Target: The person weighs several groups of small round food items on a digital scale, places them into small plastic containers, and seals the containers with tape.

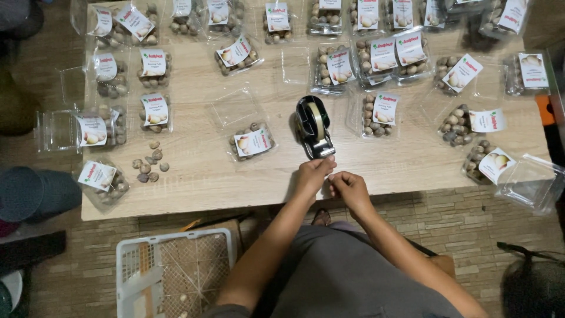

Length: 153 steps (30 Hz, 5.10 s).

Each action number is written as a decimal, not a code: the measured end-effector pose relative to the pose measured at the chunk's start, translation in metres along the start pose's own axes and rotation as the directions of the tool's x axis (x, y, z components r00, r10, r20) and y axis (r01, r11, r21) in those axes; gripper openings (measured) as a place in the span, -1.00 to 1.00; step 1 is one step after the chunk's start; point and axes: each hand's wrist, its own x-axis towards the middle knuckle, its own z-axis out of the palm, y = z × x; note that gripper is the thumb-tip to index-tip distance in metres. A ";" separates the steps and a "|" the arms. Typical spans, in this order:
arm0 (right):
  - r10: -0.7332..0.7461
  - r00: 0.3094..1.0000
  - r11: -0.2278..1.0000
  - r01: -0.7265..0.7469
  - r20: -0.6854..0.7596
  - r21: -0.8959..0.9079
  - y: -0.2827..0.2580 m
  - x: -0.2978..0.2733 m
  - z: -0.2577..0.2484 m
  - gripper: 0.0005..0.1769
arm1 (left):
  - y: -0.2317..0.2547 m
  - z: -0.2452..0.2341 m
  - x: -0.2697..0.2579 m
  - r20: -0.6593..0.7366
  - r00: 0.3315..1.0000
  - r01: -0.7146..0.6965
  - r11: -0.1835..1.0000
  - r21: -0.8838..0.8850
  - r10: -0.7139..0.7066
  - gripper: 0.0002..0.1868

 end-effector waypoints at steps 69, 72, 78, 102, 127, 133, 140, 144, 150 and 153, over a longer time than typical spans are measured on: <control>-0.075 0.997 0.984 0.071 0.015 0.166 -0.115 0.027 0.112 -0.76 | 0.065 -0.204 0.074 0.333 0.806 -0.511 0.291 0.809 0.489 -0.59; -0.080 0.997 0.984 0.078 0.007 0.163 -0.109 0.033 0.112 -0.75 | 0.034 -0.196 0.076 0.314 0.705 -0.510 0.147 0.848 0.637 -0.48; -0.037 0.998 0.983 0.029 0.041 0.181 -0.095 0.041 0.121 -0.75 | -0.009 -0.192 0.106 0.346 0.534 -0.534 -0.010 0.846 0.771 -0.56; 0.053 0.991 0.828 -0.112 0.121 0.550 -0.111 0.125 0.174 -0.69 | 0.046 -0.197 0.136 0.304 0.653 -0.640 0.290 0.712 0.694 -0.80; 0.109 0.990 0.810 -0.138 0.086 0.569 -0.091 0.117 0.180 -0.72 | 0.086 -0.192 0.163 0.140 0.987 -0.158 0.705 0.692 0.084 -0.69; 0.092 0.995 0.879 -0.099 0.037 0.467 -0.086 0.119 0.178 -0.72 | 0.098 -0.191 0.153 0.152 0.987 -0.135 0.720 0.681 0.042 -0.70; 0.084 0.996 0.903 -0.085 0.020 0.421 -0.087 0.116 0.176 -0.75 | 0.079 -0.192 0.172 0.149 0.986 -0.150 0.749 0.645 0.069 -0.69; 0.035 0.999 0.892 -0.040 0.019 0.451 -0.093 0.117 0.178 -0.75 | 0.079 -0.193 0.176 0.168 0.985 -0.145 0.730 0.668 0.041 -0.66; -0.025 0.999 0.879 0.004 0.039 0.476 -0.096 0.133 0.178 -0.77 | 0.083 -0.192 0.171 0.124 0.992 -0.110 0.728 0.676 0.035 -0.69; -0.035 0.998 0.882 0.010 0.044 0.472 -0.098 0.132 0.180 -0.77 | 0.088 -0.192 0.168 0.129 0.991 -0.111 0.717 0.688 0.029 -0.69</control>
